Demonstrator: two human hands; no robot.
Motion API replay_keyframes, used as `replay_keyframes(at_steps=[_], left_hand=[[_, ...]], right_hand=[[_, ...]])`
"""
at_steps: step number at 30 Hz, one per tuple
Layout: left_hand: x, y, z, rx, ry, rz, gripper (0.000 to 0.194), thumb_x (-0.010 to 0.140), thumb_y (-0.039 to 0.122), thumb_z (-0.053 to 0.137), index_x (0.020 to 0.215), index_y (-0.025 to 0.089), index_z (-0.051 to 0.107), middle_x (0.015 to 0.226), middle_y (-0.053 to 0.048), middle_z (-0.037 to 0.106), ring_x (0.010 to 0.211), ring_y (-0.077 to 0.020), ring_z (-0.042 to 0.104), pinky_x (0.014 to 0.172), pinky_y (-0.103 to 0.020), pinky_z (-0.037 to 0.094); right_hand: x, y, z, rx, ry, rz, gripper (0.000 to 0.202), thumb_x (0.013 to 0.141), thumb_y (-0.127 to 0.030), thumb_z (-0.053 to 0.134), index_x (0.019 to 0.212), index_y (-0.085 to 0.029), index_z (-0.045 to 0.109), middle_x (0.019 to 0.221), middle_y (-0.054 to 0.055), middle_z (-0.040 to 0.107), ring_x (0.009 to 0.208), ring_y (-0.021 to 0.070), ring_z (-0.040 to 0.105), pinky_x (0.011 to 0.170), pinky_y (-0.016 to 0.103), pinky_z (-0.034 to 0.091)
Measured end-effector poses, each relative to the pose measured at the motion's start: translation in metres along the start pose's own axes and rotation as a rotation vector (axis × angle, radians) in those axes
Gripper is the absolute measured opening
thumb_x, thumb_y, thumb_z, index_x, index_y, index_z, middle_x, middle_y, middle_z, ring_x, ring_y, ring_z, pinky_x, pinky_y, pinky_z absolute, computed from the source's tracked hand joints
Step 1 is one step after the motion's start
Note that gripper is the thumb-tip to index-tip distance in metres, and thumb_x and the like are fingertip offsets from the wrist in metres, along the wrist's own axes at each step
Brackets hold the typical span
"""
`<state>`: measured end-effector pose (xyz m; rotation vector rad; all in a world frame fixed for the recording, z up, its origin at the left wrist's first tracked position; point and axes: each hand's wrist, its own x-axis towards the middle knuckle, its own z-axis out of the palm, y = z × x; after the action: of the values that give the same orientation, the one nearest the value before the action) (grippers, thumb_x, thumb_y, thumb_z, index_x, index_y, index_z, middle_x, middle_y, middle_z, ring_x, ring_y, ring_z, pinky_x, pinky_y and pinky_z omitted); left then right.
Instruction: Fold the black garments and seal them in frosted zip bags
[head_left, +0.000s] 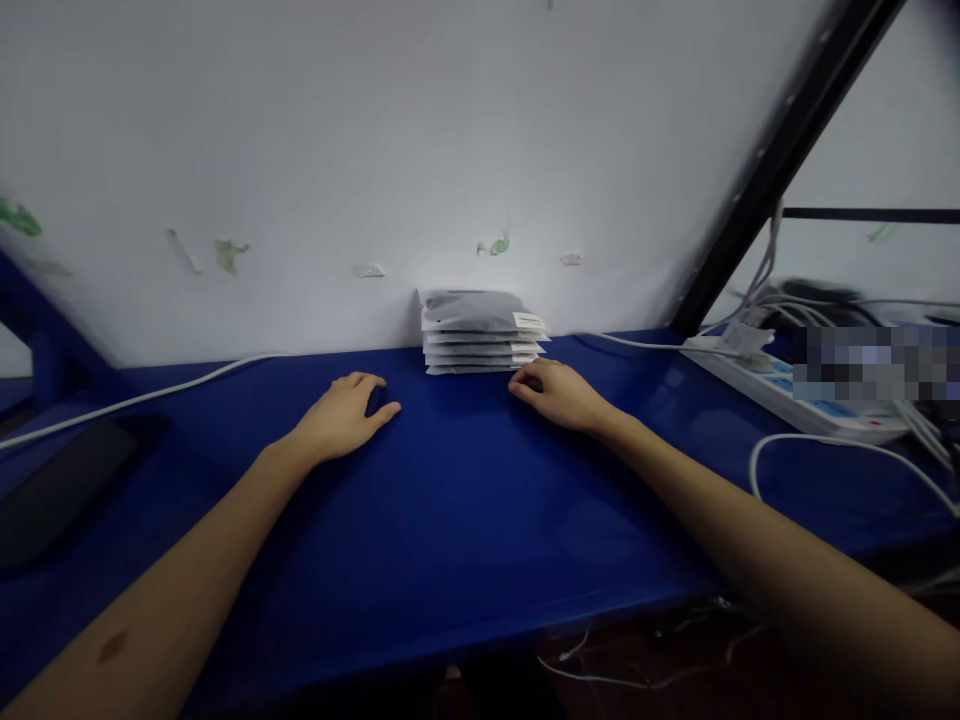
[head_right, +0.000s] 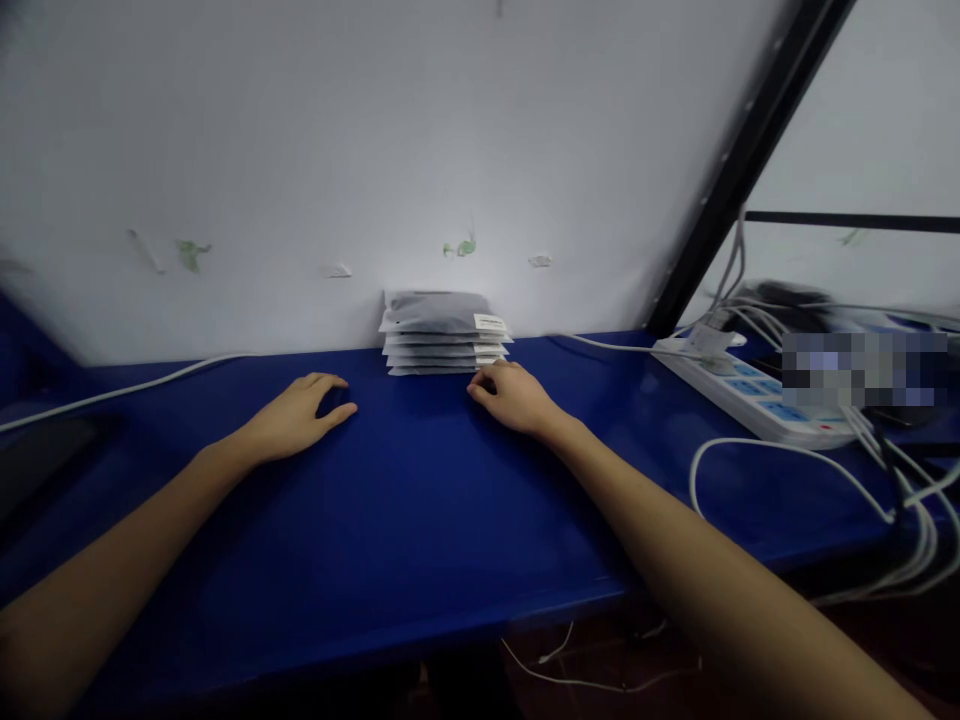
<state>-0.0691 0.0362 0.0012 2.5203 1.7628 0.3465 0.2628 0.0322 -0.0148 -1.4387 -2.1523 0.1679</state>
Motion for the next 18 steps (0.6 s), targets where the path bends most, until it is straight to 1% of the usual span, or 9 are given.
replay_keyframes(at_steps=[4,11,15,18], left_hand=[[-0.0035,0.0055,-0.0037,0.004,-0.022,-0.003,0.065,0.091,0.061,0.043,0.135,0.015,0.054,0.141,-0.017,0.052,0.129,-0.0365,0.048,0.109,-0.05,0.037],[-0.0032,0.0045,-0.0027,-0.004,-0.02,-0.003,0.065,0.091,0.061,0.044,0.136,0.015,0.054,0.141,-0.018,0.053,0.129,-0.0362,0.048,0.109,-0.05,0.037],[-0.0038,0.004,-0.0027,-0.006,-0.011,0.003,0.062,0.092,0.061,0.045,0.135,0.017,0.055,0.14,-0.017,0.054,0.128,-0.0354,0.049,0.108,-0.05,0.039],[-0.0044,0.0039,-0.0029,-0.012,-0.006,0.006,0.061,0.092,0.059,0.045,0.134,0.017,0.056,0.139,-0.016,0.055,0.128,-0.0346,0.05,0.108,-0.049,0.038]], right_hand=[[-0.0009,0.0012,-0.0007,-0.027,-0.004,-0.046,0.026,0.089,-0.034,0.05,0.09,-0.019,0.072,0.093,0.011,0.071,0.088,0.0243,0.063,0.081,0.038,0.048],[-0.0048,-0.0009,-0.0037,-0.028,-0.011,-0.07,0.025,0.088,-0.033,0.05,0.09,-0.019,0.071,0.093,0.01,0.071,0.089,0.024,0.064,0.083,0.039,0.048],[-0.0045,-0.0006,-0.0037,-0.03,-0.007,-0.082,0.023,0.088,-0.032,0.051,0.088,-0.02,0.071,0.092,0.009,0.071,0.087,0.0235,0.063,0.081,0.039,0.048],[-0.0043,-0.0005,-0.0034,-0.029,-0.004,-0.087,0.023,0.087,-0.032,0.051,0.088,-0.021,0.071,0.09,0.009,0.071,0.086,0.0233,0.063,0.08,0.039,0.048]])
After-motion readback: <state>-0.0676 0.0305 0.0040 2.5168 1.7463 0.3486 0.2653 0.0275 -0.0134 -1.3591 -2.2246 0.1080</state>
